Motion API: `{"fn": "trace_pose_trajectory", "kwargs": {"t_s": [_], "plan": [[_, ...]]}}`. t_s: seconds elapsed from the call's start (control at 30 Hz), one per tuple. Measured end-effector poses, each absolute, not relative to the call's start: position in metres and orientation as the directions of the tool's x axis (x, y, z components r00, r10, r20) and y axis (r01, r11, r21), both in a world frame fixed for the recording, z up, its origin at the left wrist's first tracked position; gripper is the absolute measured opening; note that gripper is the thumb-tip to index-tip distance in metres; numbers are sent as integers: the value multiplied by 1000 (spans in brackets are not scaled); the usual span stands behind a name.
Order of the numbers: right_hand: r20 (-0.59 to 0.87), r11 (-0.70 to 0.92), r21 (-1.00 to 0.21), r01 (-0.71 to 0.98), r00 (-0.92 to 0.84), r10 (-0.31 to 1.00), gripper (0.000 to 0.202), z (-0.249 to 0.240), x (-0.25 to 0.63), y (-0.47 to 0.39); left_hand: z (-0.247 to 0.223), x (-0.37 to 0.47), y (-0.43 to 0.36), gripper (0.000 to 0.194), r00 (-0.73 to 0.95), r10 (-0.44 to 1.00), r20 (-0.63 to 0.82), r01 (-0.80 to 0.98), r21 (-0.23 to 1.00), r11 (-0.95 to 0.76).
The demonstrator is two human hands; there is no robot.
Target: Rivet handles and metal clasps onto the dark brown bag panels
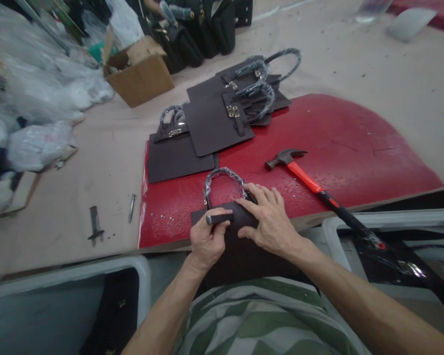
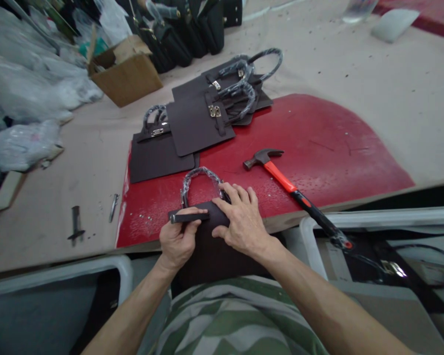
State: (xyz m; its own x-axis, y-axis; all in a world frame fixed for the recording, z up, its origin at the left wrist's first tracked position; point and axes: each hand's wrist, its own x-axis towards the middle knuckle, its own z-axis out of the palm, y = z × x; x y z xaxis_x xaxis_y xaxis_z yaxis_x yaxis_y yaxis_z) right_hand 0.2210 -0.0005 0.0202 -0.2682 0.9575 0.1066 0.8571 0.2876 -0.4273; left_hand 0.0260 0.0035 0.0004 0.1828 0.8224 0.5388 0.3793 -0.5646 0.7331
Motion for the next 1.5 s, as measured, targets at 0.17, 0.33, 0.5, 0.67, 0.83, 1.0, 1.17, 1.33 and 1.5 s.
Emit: {"fn": "trace_pose_trajectory", "kwargs": {"t_s": [0.17,0.33,0.5,0.67,0.83,1.0,1.17,1.33,1.5], "plan": [[116,286,-437,853,-262,958,75,19,221,0,-1,27,4,17,195,828,526,417,719,-556],[121,286,-446,848,-259,958,73,19,222,-1,4,31,6,17,225,814,535,454,682,-574],[128,289,-454,843,-260,957,73,20,222,0,3,37,8,17,263,799,541,499,633,-592],[129,289,-459,840,-259,957,74,19,222,0,0,38,9,17,293,791,537,509,612,-605],[139,311,-492,813,-279,950,68,19,223,0,-2,38,9,16,306,797,521,512,615,-599],[391,336,-494,802,-140,909,43,27,266,-1,-2,40,10,14,302,822,483,507,649,-568],[270,-34,-222,975,95,958,34,39,337,-5,-3,44,13,16,316,799,512,487,635,-600],[-160,-261,-556,789,206,965,11,50,354,-1,-4,44,15,18,292,820,492,443,691,-572],[-400,-366,-764,531,54,915,19,72,332,3,-5,45,15,17,279,819,501,390,720,-573]]}}
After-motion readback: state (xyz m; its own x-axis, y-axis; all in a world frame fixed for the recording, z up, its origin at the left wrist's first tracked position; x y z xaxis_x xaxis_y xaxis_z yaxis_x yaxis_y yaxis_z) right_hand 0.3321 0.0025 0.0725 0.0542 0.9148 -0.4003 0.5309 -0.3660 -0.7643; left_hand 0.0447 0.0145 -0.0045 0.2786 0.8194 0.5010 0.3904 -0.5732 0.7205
